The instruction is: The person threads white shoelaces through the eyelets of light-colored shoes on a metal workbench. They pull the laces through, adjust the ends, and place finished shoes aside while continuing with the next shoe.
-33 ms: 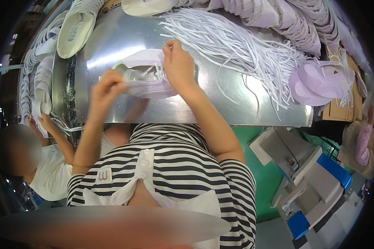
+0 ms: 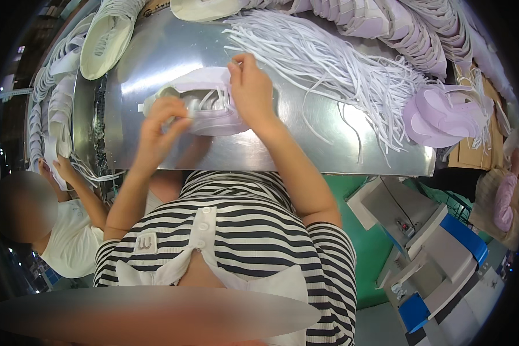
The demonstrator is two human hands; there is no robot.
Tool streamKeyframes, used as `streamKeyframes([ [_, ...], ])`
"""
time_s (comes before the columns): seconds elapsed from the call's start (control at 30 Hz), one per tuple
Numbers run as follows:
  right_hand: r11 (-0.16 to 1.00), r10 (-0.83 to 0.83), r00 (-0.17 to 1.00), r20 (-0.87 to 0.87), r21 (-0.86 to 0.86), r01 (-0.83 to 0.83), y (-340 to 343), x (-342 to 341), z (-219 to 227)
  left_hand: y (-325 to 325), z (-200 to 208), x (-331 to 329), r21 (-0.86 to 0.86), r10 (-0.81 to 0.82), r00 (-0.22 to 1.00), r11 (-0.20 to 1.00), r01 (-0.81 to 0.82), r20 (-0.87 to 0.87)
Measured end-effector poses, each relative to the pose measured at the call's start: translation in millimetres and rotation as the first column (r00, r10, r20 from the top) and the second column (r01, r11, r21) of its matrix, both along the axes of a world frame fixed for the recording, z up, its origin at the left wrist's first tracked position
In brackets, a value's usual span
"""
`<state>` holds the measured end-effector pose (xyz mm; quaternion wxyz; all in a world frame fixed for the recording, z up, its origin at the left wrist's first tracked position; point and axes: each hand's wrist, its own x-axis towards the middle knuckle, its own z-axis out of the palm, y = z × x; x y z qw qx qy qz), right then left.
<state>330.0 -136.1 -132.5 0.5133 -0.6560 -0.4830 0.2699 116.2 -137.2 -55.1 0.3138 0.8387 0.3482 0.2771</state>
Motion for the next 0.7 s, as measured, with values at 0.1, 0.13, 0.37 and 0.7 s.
streamKeyframes([
  [0.1, 1.0, 0.029, 0.981, -0.193, 0.0, -0.029, -18.3, 7.0, 17.8, -6.7, -9.2, 24.5, 0.281, 0.031, 0.995, 0.96, -0.003, -0.096],
  [0.13, 0.999, 0.04, 0.97, -0.241, -0.012, -0.044, -27.0, 7.8, 24.4, -6.9, -17.0, 24.4, 0.179, 0.042, 0.997, 0.983, -0.03, -0.063],
  [0.37, 0.956, 0.28, 0.96, -0.013, -0.083, -0.28, -87.6, -7.8, 30.4, -2.5, -22.9, 28.9, 0.112, 0.151, 0.985, 0.983, -0.142, -0.079],
  [0.7, 0.942, 0.302, 0.953, 0.021, -0.161, -0.295, -85.6, -9.3, 26.1, 3.7, -25.5, 25.3, 0.065, 0.075, 0.985, 0.996, -0.066, -0.152],
])
